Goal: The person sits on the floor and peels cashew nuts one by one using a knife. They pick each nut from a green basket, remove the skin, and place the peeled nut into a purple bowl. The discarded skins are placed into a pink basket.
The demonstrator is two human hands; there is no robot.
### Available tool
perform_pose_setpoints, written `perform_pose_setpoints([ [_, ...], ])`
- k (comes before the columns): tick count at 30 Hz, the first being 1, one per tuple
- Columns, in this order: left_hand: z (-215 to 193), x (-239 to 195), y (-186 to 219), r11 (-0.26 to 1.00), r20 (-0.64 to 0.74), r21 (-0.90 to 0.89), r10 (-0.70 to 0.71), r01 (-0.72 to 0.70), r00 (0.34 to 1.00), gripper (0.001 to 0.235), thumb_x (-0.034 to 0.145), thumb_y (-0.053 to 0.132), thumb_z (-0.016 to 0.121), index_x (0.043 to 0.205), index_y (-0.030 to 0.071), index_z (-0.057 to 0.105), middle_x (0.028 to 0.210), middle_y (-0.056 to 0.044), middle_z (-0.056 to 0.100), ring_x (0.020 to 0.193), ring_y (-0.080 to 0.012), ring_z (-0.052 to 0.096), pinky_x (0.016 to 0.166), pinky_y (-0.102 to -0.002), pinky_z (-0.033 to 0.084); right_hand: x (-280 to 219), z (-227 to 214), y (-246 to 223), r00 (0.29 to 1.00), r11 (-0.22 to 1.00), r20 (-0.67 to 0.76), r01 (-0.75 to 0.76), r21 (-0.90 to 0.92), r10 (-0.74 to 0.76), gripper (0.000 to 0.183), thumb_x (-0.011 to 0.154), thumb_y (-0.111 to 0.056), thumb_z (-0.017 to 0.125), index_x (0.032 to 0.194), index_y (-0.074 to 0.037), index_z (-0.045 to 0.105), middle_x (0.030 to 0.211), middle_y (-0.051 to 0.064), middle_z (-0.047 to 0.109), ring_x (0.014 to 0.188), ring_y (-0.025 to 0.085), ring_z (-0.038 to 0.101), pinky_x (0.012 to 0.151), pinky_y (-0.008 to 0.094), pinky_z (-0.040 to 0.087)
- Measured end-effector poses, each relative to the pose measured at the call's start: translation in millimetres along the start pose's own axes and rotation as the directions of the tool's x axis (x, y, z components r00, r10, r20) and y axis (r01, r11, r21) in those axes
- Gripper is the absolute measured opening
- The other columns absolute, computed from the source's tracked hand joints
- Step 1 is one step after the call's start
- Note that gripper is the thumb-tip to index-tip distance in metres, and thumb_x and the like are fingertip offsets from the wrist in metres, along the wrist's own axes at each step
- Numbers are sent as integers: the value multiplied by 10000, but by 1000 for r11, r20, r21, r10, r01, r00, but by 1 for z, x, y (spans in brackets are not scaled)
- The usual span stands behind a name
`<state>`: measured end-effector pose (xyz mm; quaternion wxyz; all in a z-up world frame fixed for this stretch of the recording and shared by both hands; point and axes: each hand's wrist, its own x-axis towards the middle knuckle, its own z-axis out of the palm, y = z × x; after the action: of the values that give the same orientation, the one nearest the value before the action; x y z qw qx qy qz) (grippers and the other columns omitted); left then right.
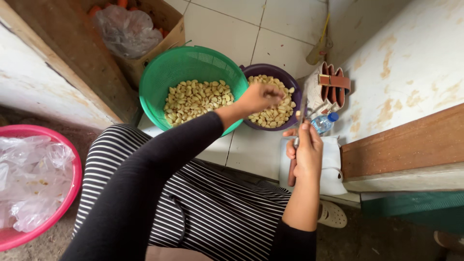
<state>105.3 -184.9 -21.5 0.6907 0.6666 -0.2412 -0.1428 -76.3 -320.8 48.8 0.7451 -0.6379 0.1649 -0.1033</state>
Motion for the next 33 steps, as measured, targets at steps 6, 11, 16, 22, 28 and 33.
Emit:
perform_pose_setpoints([
  [6, -10, -98, 27, 925, 78, -347, -136, 155, 988, 344, 933, 68, 678, 1264, -28, 671, 1113, -40, 739, 968, -126, 731, 844, -286, 623, -18, 18, -2, 967, 998, 246, -70, 7, 66, 321, 1030, -238, 570, 1261, -23, 626, 807, 46, 602, 403, 34, 344, 368, 217, 241],
  [11, -26, -157, 57, 966, -33, -255, 40, -47, 999, 400, 950, 116, 704, 1319, -22, 636, 1142, -80, 755, 963, -148, 751, 877, -294, 611, -30, 42, -2, 940, 997, 333, -68, -42, 78, 268, 991, -119, 597, 1208, 24, 661, 751, 41, 573, 404, 26, 337, 356, 217, 221],
  [16, -44, -200, 80, 946, -188, 175, 303, -271, 934, 249, 906, 129, 782, 1134, 33, 753, 1050, -93, 781, 907, -160, 775, 799, -300, 630, -44, 80, 8, 917, 990, 386, -55, -129, 101, 173, 958, -134, 640, 1067, 0, 654, 691, 22, 561, 389, 36, 336, 342, 228, 220],
  [22, -80, -257, 97, 838, -358, 435, 497, -330, 791, 187, 872, 175, 808, 1036, 97, 764, 906, -76, 732, 773, -185, 741, 700, -300, 598, -63, 137, 17, 880, 985, 471, 27, -169, 57, 192, 984, -188, 712, 1001, -30, 603, 720, 2, 546, 447, 40, 376, 387, 232, 252],
  [28, -149, -342, 86, 785, -561, 558, 595, -269, 576, 189, 888, 162, 810, 1069, 117, 781, 908, -62, 750, 813, -206, 723, 754, -311, 578, -91, 192, 22, 844, 954, 527, 66, -291, 102, 191, 976, -120, 707, 1094, 23, 658, 756, 28, 550, 455, 47, 368, 400, 231, 242],
  [33, -243, -442, 56, 919, -824, 393, 367, -32, 432, 166, 911, 129, 779, 1062, 65, 755, 938, -58, 782, 810, -115, 736, 736, -287, 606, -92, 215, 29, 849, 926, 514, 88, -367, 123, 171, 982, -110, 707, 1047, 31, 637, 762, 35, 556, 450, 51, 366, 398, 244, 235],
])
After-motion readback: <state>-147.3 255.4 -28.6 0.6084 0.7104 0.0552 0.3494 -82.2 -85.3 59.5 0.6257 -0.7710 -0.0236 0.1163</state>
